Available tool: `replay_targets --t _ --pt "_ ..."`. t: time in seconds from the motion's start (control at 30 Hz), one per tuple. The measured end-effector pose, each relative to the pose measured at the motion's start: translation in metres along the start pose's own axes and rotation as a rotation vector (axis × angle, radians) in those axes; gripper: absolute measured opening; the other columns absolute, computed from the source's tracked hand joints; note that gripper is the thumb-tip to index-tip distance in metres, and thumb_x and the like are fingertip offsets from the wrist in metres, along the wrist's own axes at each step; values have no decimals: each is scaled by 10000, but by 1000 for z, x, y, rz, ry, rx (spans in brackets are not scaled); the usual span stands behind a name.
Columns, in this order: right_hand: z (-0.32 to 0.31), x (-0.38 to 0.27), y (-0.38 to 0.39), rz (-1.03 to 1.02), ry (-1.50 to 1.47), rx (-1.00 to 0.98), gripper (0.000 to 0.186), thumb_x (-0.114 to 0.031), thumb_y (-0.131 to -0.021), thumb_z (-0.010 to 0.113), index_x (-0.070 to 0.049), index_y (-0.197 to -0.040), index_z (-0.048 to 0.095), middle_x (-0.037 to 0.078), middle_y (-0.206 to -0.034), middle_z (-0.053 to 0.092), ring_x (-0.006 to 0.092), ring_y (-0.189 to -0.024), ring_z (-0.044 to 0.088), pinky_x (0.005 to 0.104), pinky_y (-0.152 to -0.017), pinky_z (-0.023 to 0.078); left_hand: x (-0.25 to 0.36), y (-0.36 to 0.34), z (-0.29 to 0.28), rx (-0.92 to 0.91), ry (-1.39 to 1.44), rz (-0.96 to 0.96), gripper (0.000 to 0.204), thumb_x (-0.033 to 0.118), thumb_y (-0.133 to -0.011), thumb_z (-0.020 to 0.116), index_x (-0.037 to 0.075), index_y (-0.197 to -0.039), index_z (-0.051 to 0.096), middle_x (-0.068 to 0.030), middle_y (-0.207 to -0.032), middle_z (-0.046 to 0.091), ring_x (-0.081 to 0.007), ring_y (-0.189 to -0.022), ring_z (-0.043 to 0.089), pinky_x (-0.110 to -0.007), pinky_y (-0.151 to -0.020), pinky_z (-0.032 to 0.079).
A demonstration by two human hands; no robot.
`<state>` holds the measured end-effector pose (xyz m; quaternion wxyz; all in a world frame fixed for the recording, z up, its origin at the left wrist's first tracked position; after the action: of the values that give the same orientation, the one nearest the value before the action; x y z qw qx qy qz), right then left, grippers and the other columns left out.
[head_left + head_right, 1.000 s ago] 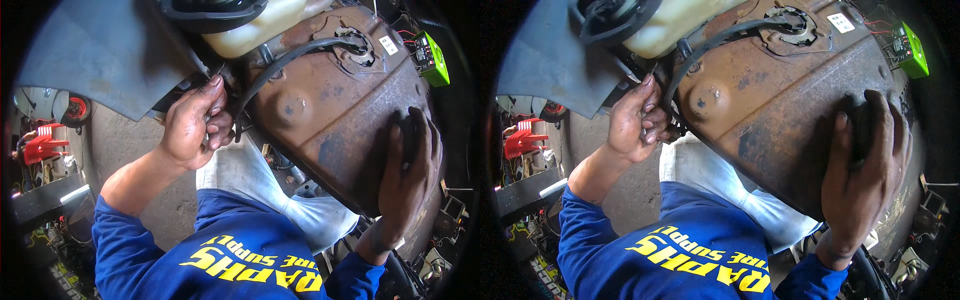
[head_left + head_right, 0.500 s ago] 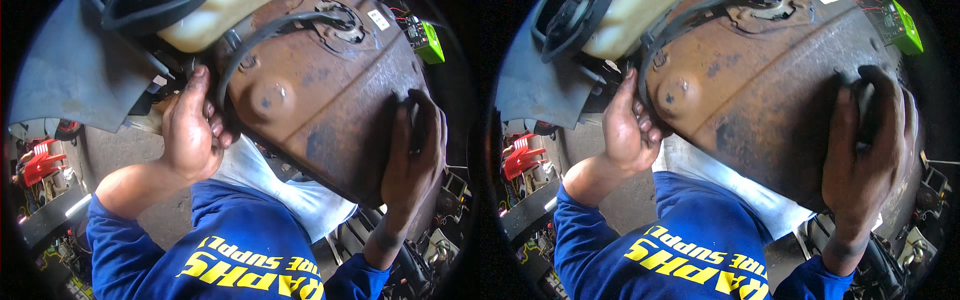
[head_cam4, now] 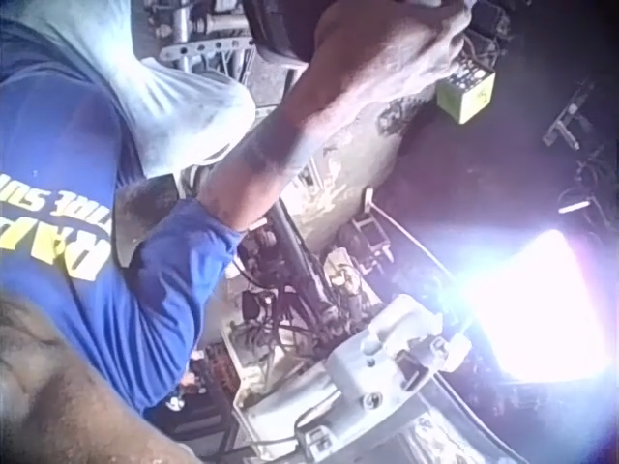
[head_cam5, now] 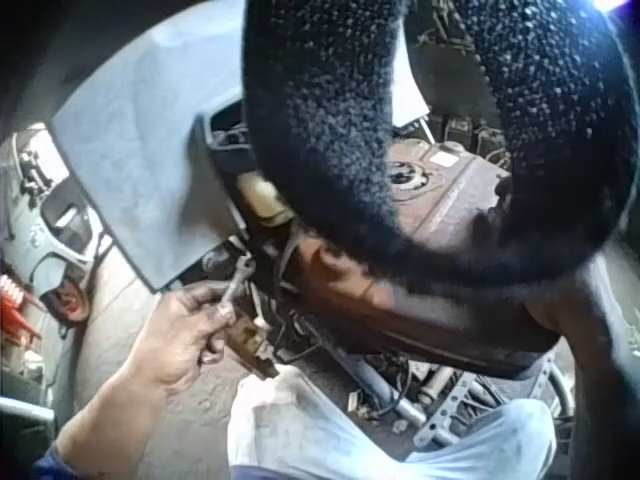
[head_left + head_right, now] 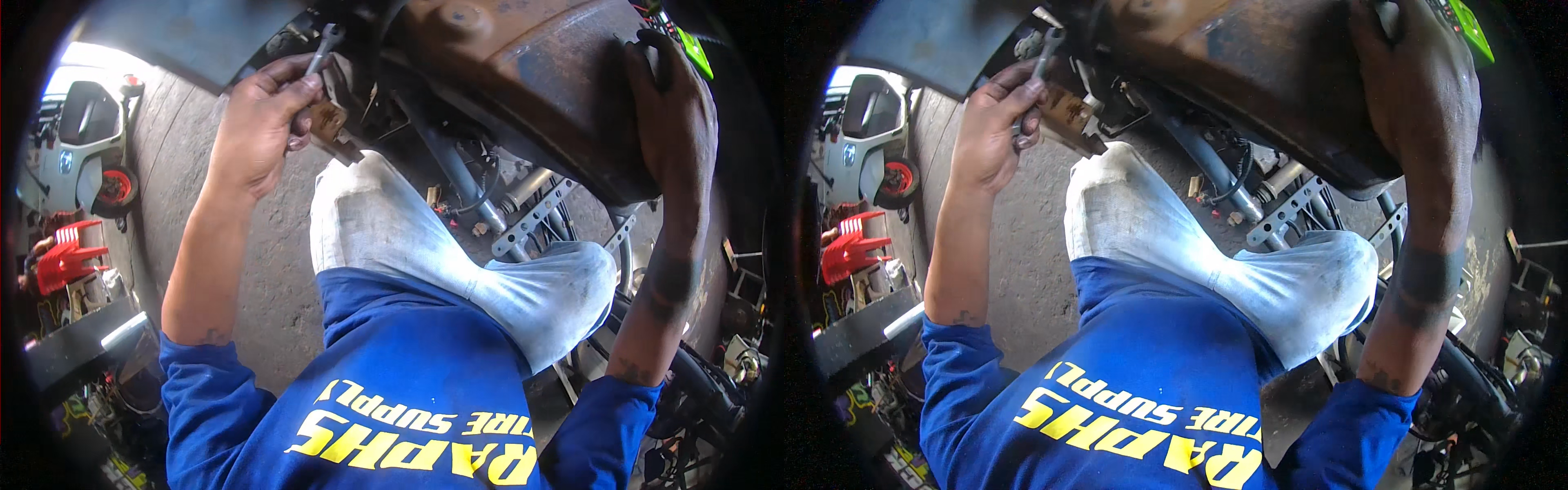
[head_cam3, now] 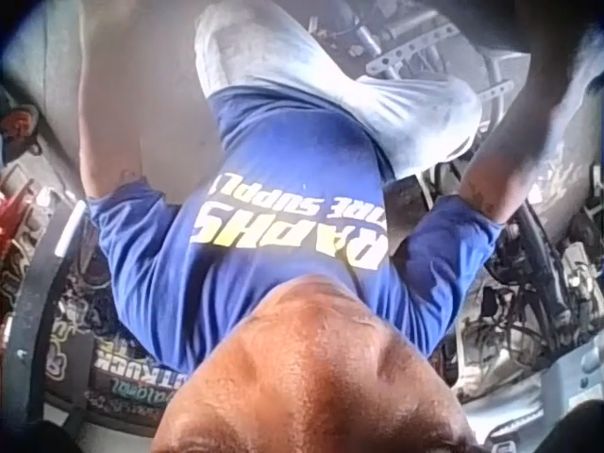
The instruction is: Loosening and adjusting bolts on a vehicle fuel tank using a wrench.
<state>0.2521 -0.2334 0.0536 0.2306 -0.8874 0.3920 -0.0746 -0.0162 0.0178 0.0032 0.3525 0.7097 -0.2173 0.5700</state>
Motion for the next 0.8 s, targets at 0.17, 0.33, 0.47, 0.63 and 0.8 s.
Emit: replay_targets --t 0.17,0.33,0.47,0.63,0.8 --pt "7 7 -4 -76 -49 18 410 -415 -931 541 -141 -1228 610 162 -1131 657 333 -1053 635 429 -917 489 9 15 5 365 -779 468 288 146 -918 594 67 -1190 648 -101 -899 707 -147 -712 647 -297 -674 519" --pt "-23 -1 0 -170 -287 -81 414 -427 -917 551 -151 -1220 612 169 -1144 656 326 -1051 638 435 -900 502 -1 32 16 438 -689 331 263 138 -926 597 157 -1175 677 -14 -835 693 -54 -667 547 -232 -640 458" --pt "-7 -2 -14 -83 -195 -102 420 -432 -904 563 -152 -1213 616 163 -1131 664 331 -1042 641 438 -897 505 11 34 19 521 -987 804 277 84 -873 623 150 -1132 696 -65 -850 665 -158 -747 631 -284 -697 490" --pt "4 -5 -23 13 -183 -132 431 -443 -886 579 -152 -1201 623 154 -1111 674 337 -1030 645 440 -891 509 15 16 12 703 -1105 875 225 105 -841 649 104 -1060 701 -106 -983 654 -280 -884 645 -367 -787 509" --pt "-1 -23 -5 -41 -43 31 426 -441 -888 580 -151 -1196 627 149 -1104 678 326 -1026 650 439 -890 513 24 19 12 694 -1034 777 224 141 -847 664 86 -1063 687 -115 -931 685 -264 -850 667 -356 -785 514"
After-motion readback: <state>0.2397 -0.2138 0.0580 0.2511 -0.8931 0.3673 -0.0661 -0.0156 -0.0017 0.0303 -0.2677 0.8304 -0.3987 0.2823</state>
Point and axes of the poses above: each hand's wrist, its own y-axis away from the middle knuckle, its own z-axis out of the palm, x = y × z, the point moved 2 cm from there along -y, towards the middle knuckle
